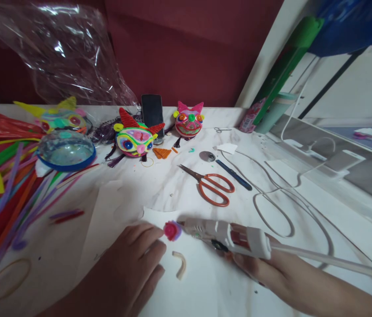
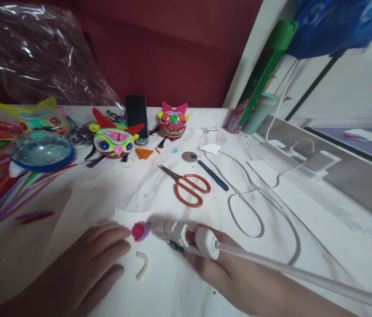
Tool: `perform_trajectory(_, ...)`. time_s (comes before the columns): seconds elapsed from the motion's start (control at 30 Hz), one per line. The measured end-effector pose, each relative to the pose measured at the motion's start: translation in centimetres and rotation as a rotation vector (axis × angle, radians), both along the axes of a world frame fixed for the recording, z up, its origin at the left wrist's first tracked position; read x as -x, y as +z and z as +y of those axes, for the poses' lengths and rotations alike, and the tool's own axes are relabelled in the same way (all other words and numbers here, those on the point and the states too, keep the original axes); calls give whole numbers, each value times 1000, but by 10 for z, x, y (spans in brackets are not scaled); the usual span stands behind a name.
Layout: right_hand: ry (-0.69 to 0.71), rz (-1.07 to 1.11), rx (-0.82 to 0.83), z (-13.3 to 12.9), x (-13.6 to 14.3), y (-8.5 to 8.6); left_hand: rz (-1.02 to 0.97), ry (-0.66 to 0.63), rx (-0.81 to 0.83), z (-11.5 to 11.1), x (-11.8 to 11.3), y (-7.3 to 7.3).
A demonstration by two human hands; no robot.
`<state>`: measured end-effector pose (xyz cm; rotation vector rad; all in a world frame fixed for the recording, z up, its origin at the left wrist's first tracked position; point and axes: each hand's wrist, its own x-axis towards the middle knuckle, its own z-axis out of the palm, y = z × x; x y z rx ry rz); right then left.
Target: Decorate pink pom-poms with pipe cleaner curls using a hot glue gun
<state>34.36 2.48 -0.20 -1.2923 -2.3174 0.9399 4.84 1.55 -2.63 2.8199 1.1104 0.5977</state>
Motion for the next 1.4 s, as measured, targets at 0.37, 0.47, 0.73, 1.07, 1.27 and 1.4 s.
perform_trajectory(0.37,25,46,14,3,5,4,-15,-6,-10,1,-2,-2)
perform_trajectory(0.47,18,55,6,2,6,3,-38,14,14,1,-2,-2)
perform_trajectory(0.73,2,52,16,0,4,3,-54,14,2,-2,-3,-3)
perform_trajectory(1.07,-100,41,150,1,-3,-4,-45,5,16,-1,-3,-3)
perform_trajectory(1.27,-121,67,205,5,-9,4,-88,32,42,-4,-4,-5)
perform_trajectory(1.4,-59,-14,215,7,-14,11,-87,30,44,-3,-3,-5)
